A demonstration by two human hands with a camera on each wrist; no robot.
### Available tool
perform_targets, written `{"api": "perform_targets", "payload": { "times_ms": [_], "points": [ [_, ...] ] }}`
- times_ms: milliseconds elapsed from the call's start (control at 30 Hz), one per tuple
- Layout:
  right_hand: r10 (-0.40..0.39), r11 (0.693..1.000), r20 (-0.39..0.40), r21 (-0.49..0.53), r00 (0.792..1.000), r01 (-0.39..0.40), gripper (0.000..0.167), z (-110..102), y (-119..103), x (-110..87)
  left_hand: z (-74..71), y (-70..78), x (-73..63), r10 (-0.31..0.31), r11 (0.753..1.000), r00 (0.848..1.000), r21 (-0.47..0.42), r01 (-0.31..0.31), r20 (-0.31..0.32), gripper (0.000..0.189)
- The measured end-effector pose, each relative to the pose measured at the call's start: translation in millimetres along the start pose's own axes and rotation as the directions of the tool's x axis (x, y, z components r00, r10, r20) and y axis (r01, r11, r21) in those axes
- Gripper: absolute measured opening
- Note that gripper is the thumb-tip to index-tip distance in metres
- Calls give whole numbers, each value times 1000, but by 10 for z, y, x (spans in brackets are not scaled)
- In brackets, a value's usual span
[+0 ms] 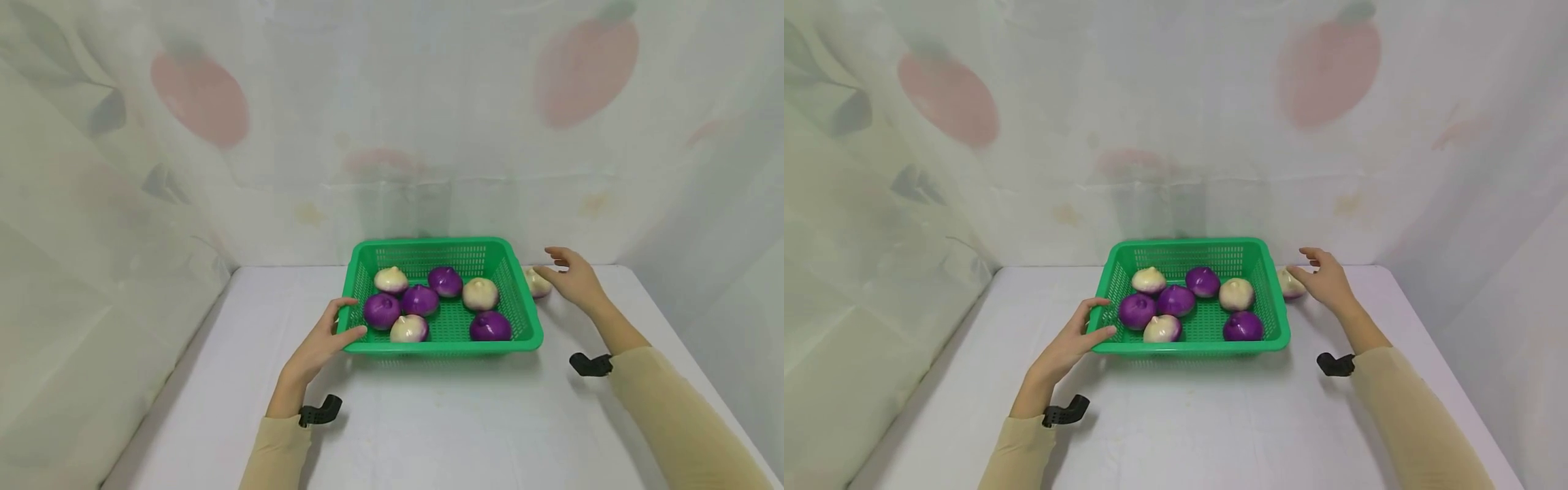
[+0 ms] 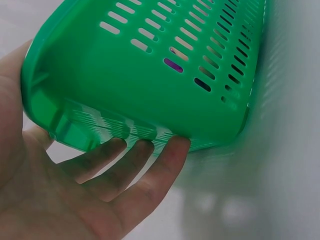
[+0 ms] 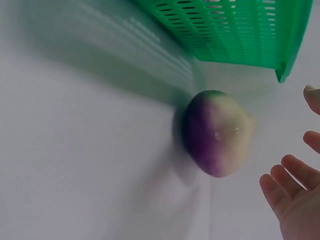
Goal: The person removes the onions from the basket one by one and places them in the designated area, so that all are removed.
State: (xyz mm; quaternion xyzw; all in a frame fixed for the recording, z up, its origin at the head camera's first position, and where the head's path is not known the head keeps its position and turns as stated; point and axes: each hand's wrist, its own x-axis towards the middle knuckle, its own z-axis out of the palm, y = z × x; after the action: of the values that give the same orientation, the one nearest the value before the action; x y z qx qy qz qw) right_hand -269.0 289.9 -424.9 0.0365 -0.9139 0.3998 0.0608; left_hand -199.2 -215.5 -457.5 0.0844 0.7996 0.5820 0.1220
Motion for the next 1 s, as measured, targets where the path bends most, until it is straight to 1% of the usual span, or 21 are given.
{"api": "perform_targets", "payload": {
  "times_ms": [167, 300, 533, 633, 767, 1000],
  "points": [
    [-41, 998, -18, 36, 999, 42, 69, -70, -147, -20, -1, 7, 15, 1, 1000, 1000, 0, -1, 2, 71],
    [-76, 996, -27, 42, 997, 77, 67, -101, -263, -12, -4, 6, 15, -1, 1000, 1000, -9, 1, 5, 71],
    [-145, 987, -24, 73, 989, 146, 65, -158, -520, -57, 5, 18, 2, -8, 1000, 1000, -8, 8, -4, 72],
    [-154, 985, -30, 80, 988, 156, 64, -191, -616, -75, 16, 22, 10, -4, 1000, 1000, -13, 4, 1, 72],
    [-143, 985, -34, 88, 989, 146, 63, -238, -719, -94, 19, 27, 25, -1, 1000, 1000, -15, 1, 4, 71],
    [-154, 981, -22, 111, 988, 156, 64, -265, -914, -143, 2, 27, -7, -8, 1000, 1000, -13, 7, -2, 73]
  ]
}}
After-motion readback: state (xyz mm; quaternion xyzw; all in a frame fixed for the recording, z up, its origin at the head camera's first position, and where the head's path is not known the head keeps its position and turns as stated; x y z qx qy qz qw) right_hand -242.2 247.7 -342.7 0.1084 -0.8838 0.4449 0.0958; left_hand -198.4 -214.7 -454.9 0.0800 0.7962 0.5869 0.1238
